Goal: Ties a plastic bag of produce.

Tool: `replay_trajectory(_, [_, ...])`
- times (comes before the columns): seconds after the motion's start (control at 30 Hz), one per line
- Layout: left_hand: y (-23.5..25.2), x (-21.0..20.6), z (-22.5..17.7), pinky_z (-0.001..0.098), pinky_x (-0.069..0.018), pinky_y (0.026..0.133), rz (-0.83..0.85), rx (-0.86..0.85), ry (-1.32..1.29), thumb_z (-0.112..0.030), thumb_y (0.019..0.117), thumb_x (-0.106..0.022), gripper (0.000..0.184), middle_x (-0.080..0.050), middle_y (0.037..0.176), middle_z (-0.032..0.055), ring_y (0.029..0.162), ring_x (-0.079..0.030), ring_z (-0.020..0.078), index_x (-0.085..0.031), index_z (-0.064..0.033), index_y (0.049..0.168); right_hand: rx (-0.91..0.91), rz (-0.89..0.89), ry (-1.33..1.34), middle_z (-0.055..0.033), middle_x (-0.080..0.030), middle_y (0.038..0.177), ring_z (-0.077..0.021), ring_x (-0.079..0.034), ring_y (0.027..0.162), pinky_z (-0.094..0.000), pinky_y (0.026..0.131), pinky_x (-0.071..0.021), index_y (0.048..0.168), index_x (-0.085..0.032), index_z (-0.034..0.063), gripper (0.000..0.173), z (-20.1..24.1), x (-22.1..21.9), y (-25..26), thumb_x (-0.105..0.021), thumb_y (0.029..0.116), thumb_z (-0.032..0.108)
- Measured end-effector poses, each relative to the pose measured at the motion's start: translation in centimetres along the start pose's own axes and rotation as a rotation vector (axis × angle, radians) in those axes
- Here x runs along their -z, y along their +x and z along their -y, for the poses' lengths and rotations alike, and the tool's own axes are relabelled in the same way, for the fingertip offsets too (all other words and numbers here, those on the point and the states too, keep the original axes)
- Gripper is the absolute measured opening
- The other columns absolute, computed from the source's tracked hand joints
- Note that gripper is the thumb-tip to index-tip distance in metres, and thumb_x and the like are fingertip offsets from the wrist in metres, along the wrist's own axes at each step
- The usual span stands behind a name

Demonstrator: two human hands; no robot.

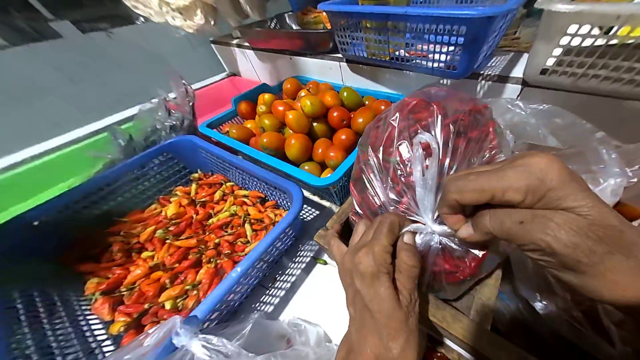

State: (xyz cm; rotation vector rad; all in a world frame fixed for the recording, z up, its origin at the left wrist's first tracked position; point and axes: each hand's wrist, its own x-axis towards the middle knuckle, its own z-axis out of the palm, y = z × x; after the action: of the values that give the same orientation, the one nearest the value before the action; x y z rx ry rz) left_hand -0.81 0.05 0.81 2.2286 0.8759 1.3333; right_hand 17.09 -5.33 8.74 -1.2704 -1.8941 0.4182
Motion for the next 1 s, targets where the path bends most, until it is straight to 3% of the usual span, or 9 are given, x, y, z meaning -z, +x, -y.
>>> replay_trajectory(0.2, [0.0,0.0,-0.2,0.0462,-0.0352,0.101,0.007,0.038,-0.027,-0.029,0.1041,-0.042,0.029,-0.059,0.077,-0.0130,0.085,-0.058,0.0010,-0.064,-0.0207,0.088,0.063,-0.014,-0.170,0.0091,-0.055,0.069,0.0017,-0.052,0.059,-0.0136,0.047,-0.0399,0.077,-0.063,0.0155,0.017,-0.2,0.0,0.0,-0.055,0.0876,0.005])
replay_trajectory(0.33, [-0.2,0.0,-0.2,0.0509,-0.0297,0.110,-0.022,0.071,-0.090,-0.024,0.1018,-0.043,0.028,-0.062,0.079,-0.0126,0.091,-0.060,0.0026,-0.066,-0.0197,0.088,0.084,0.009,-0.293,0.0100,-0.057,0.073,0.0025,-0.054,0.063,-0.0136,0.050,-0.0418,0.083,-0.067,0.0163,0.013,0.1,0.3,0.1,-0.056,0.0851,0.009])
replay_trajectory(0.5, [0.1,0.2,-0.3,0.0476,-0.0347,0.102,-0.008,0.075,-0.145,-0.020,0.1007,-0.044,0.026,-0.057,0.073,-0.0125,0.077,-0.056,0.0004,-0.064,-0.0191,0.084,0.202,0.017,-0.573,0.0079,-0.053,0.073,-0.0044,-0.054,0.066,-0.0236,0.050,-0.0401,0.079,-0.065,0.0172,0.016,0.5,-0.7,0.1,-0.051,0.0873,0.017])
replay_trajectory(0.6, [0.1,0.2,-0.4,0.0487,-0.0349,0.102,0.024,0.077,-0.130,-0.022,0.1009,-0.044,0.025,-0.057,0.074,-0.0130,0.078,-0.056,0.0001,-0.063,-0.0204,0.086,0.196,-0.011,-0.493,0.0093,-0.054,0.073,-0.0023,-0.054,0.067,-0.0208,0.052,-0.0401,0.078,-0.066,0.0174,0.017,0.0,-0.7,-0.2,-0.052,0.0882,0.014])
replay_trajectory(0.7, [-0.3,-0.1,-0.6,0.0503,-0.0336,0.099,0.033,0.044,-0.038,-0.044,0.1037,-0.041,0.036,-0.061,0.083,-0.0115,0.092,-0.058,0.0050,-0.067,-0.0200,0.098,0.125,-0.028,-0.243,0.0104,-0.055,0.070,0.0019,-0.053,0.064,-0.0146,0.051,-0.0406,0.074,-0.063,0.0173,0.018,-0.5,-0.4,-0.2,-0.055,0.0881,0.010])
replay_trajectory(0.8, [-0.3,-0.2,-0.8,0.0516,-0.0313,0.099,0.030,-0.002,0.040,-0.056,0.1033,-0.038,0.048,-0.062,0.083,-0.0102,0.093,-0.057,0.0079,-0.067,-0.0194,0.100,0.040,-0.034,-0.089,0.0096,-0.055,0.067,0.0010,-0.053,0.060,-0.0142,0.047,-0.0395,0.070,-0.062,0.0177,0.021,-0.5,-0.3,-0.1,-0.056,0.0874,0.007])
replay_trajectory(0.9, [-0.2,-0.1,-0.9,0.0500,-0.0319,0.095,0.012,-0.028,0.090,-0.051,0.1020,-0.045,0.039,-0.059,0.076,-0.0119,0.082,-0.054,0.0054,-0.068,-0.0198,0.095,-0.001,-0.030,-0.064,0.0091,-0.055,0.065,0.0004,-0.053,0.058,-0.0148,0.046,-0.0384,0.068,-0.062,0.0181,0.023,-0.3,-0.5,-0.2,-0.057,0.0876,0.007])
replay_trajectory(1.0, [-0.3,-0.2,-1.0,0.0512,-0.0320,0.097,0.002,-0.010,0.123,-0.045,0.0998,-0.052,0.030,-0.058,0.072,-0.0133,0.080,-0.054,0.0050,-0.068,-0.0211,0.089,-0.023,-0.007,-0.071,0.0097,-0.056,0.066,0.0008,-0.053,0.059,-0.0148,0.046,-0.0395,0.071,-0.064,0.0184,0.023,0.0,-0.6,-0.3,-0.056,0.0894,0.008])
